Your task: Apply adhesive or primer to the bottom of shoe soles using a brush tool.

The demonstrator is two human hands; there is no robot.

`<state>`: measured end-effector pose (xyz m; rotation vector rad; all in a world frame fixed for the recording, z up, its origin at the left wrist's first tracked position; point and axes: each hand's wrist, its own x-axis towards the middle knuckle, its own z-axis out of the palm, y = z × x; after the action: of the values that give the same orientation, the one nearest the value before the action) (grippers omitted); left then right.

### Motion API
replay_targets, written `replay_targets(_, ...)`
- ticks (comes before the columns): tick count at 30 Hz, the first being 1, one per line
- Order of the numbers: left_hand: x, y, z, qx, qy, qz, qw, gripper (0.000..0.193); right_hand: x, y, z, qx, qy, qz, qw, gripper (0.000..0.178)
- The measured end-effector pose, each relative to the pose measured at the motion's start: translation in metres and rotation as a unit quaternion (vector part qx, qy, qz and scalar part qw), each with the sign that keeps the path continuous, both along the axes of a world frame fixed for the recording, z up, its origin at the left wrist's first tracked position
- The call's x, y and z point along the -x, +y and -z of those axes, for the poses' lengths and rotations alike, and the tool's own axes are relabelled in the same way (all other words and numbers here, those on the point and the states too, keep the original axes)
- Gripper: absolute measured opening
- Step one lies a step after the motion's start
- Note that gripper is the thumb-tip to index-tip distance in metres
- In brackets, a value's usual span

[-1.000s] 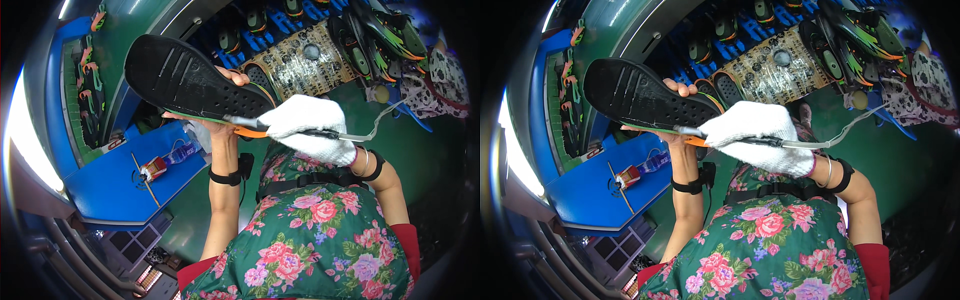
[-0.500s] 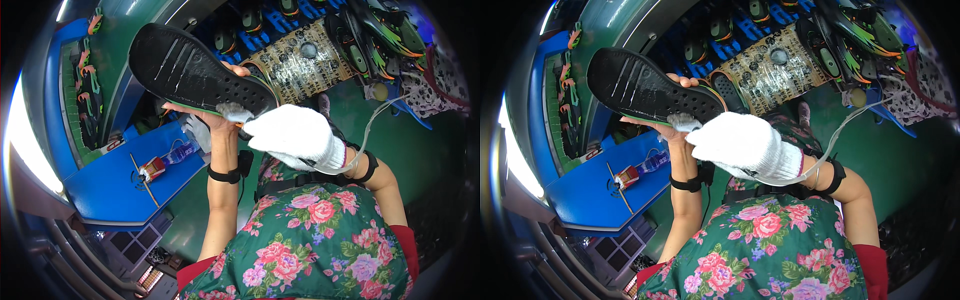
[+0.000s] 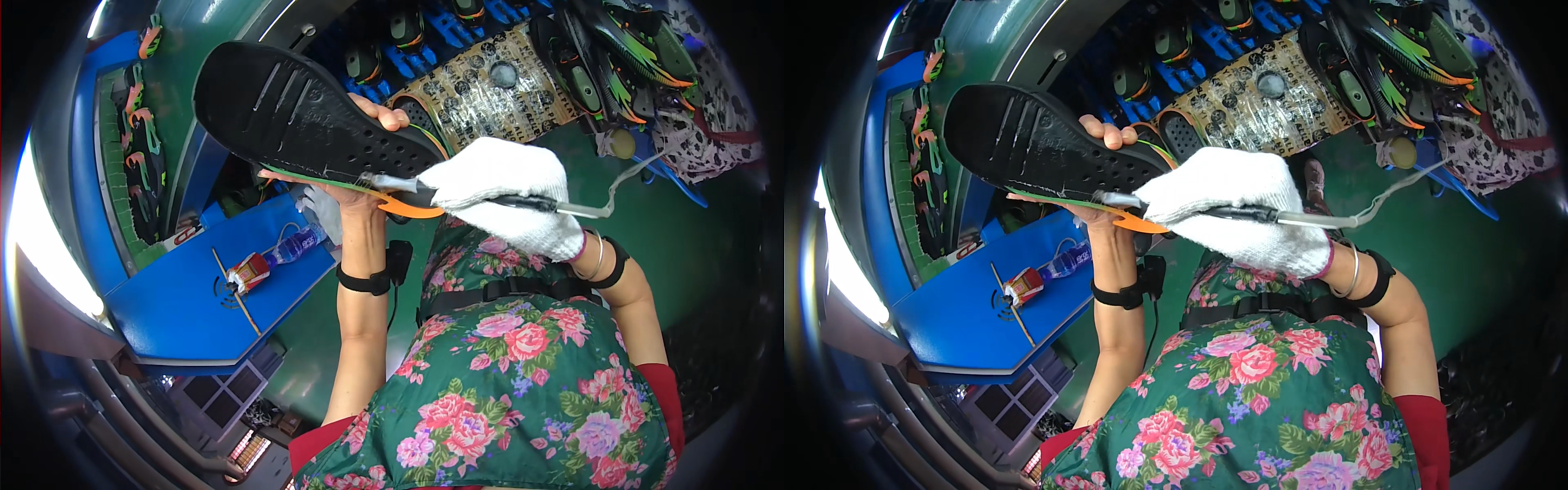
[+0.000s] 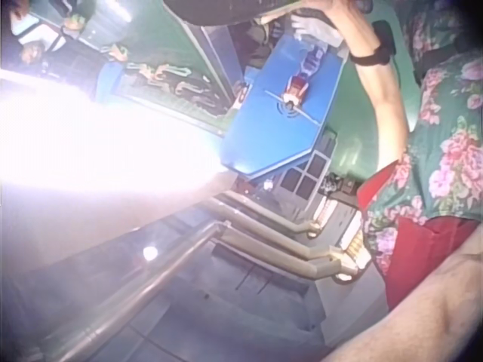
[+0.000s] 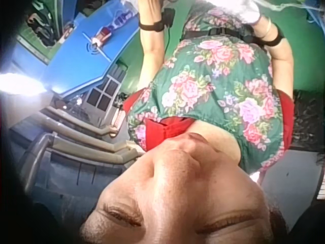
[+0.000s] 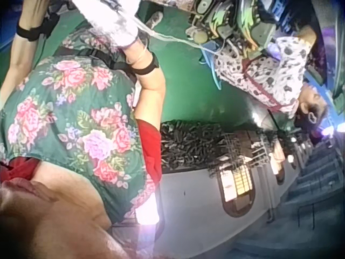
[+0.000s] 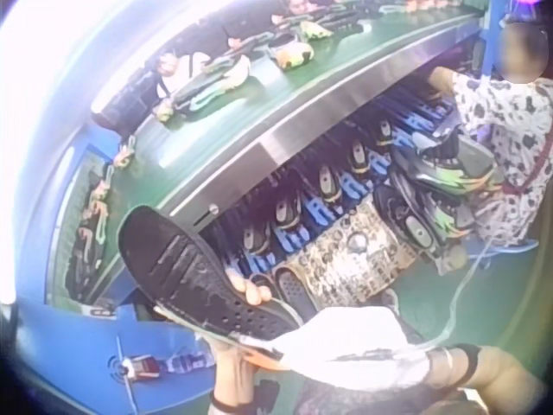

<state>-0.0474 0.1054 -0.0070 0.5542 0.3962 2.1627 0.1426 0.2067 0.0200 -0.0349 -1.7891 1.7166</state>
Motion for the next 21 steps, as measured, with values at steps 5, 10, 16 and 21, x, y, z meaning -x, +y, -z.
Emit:
replay_targets(5, 0.011, -0.004, 0.003, 0.016, 0.071, 0.028, 0.997, 0.119, -0.005, -0.001, -0.007, -0.108, 0.014, -0.005, 0.994, 0.020)
replay_targets(10, 0.013, 0.003, -0.001, -0.027, 0.062, 0.015, 0.998, 0.125, -0.009, 0.003, -0.008, -0.044, -0.025, -0.006, 0.999, 0.017)
replay_targets(16, 0.014, 0.003, -0.008, 0.009, 0.086, 0.022, 0.996, 0.096, -0.010, 0.004, -0.006, 0.024, -0.054, -0.025, 0.998, 0.019)
replay_targets(21, 0.018, 0.002, -0.008, 0.047, 0.129, 0.019, 0.990, 0.081, -0.011, 0.007, -0.006, -0.082, -0.019, -0.022, 0.996, 0.018)
